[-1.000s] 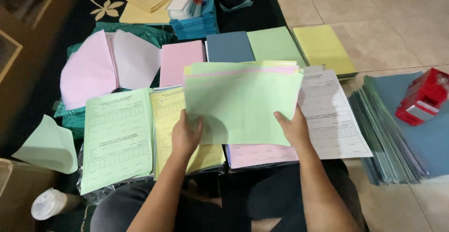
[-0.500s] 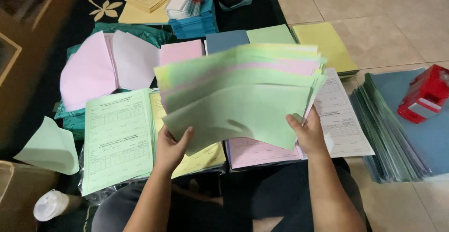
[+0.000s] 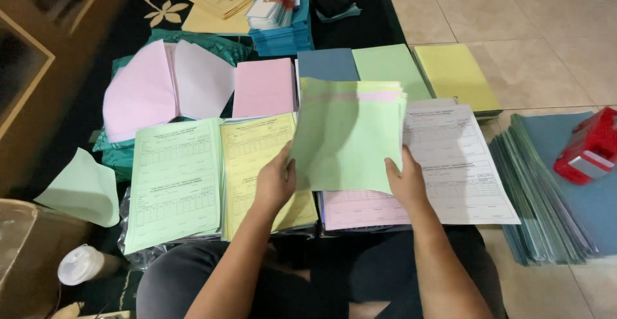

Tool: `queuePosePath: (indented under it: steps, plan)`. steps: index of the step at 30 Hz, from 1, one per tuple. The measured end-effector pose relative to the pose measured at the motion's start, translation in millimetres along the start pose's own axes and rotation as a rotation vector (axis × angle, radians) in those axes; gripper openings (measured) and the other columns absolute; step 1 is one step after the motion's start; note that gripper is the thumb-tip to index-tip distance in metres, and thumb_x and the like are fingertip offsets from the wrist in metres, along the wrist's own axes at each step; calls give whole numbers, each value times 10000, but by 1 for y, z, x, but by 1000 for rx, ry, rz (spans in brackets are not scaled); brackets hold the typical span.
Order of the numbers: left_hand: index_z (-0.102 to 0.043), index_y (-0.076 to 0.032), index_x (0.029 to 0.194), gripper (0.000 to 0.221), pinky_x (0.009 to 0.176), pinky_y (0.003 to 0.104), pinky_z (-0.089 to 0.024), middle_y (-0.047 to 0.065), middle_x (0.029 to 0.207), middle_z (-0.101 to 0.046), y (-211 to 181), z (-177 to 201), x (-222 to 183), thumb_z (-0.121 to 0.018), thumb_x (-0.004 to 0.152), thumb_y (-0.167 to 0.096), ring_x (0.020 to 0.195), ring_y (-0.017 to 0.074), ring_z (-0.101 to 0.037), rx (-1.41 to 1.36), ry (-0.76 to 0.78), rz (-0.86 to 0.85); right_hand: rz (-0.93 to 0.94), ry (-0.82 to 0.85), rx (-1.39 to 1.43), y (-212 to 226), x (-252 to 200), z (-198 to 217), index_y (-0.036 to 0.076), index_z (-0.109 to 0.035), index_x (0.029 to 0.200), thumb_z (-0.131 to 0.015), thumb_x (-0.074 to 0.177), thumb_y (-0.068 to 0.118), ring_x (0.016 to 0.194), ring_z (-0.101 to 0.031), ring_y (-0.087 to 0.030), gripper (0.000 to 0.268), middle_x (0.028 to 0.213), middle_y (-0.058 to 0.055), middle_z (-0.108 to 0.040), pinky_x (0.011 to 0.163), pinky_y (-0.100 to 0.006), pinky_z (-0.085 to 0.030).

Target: Manually collating multi-part paper forms by picking sheets from different colored stacks and stapling them into sets.

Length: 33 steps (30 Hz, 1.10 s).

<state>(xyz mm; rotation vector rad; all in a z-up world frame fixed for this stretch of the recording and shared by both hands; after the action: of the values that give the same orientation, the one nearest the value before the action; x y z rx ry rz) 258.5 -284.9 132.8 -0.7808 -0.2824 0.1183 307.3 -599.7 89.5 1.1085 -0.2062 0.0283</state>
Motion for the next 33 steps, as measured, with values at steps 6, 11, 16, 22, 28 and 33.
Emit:
queuePosePath:
  steps: [6,11,16,22,28,33]
  plan:
    - [-547,-81,1477,487,1082,532,-490,189,1381,-662,-3,-1,-3,-474,999,-18,1293,385,-596,-310,125,-76,280,33,-61,41,-13,-3,85,-610,1422,-515,952,-21,1126,-673,-413,491,1223,-244,-711,944,-530,-550]
    - [-598,-59,1402,450,1043,506,-512,175,1219,-723,12,36,-13,-618,954,-30,1177,276,-660,-645,-7,-14,280,-52,346,8,-9,34,5,-606,1389,-620,941,14,1035,-625,-188,449,1159,-176,-719,925,-476,-559]
    - [-581,-66,1319,540,1010,483,-534,150,1178,-740,17,41,-13,-813,836,-130,1125,249,-685,-596,-30,-4,167,1,546,33,-15,34,-2,-572,1319,-696,904,121,1001,-659,-197,451,1121,-156,-703,882,-401,-566]
    - [-547,-45,1284,641,1064,574,-495,204,1197,-695,64,19,11,-874,835,-366,1196,371,-652,-406,-114,182,-12,-87,270,-8,2,12,-18,-555,1323,-786,926,215,1101,-669,-314,514,1182,-187,-686,946,-504,-542]
    - [-580,-60,1334,400,921,564,-578,191,1208,-722,9,-8,1,-637,959,-189,1080,416,-707,126,0,-65,108,-82,-97,27,-6,-10,-50,-604,1265,-693,966,195,1043,-671,-490,396,1071,-310,-698,840,-588,-552]
    - [-654,-47,1360,421,965,539,-566,186,1269,-728,-4,8,-7,-490,976,4,1122,420,-693,-169,46,-126,376,-127,-162,39,-18,-9,16,-720,1212,-621,985,92,873,-723,-434,260,896,-246,-736,695,-506,-576]
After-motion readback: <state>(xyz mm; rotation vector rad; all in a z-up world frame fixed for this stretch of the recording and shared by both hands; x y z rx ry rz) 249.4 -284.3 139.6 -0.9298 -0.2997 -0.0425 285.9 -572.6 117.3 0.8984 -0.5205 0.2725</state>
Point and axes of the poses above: each hand's wrist, its own x-axis towards the middle knuckle, its own z-axis out of the back of the hand, y = z × x, the point moved 7 cm from there along x, towards the middle knuckle
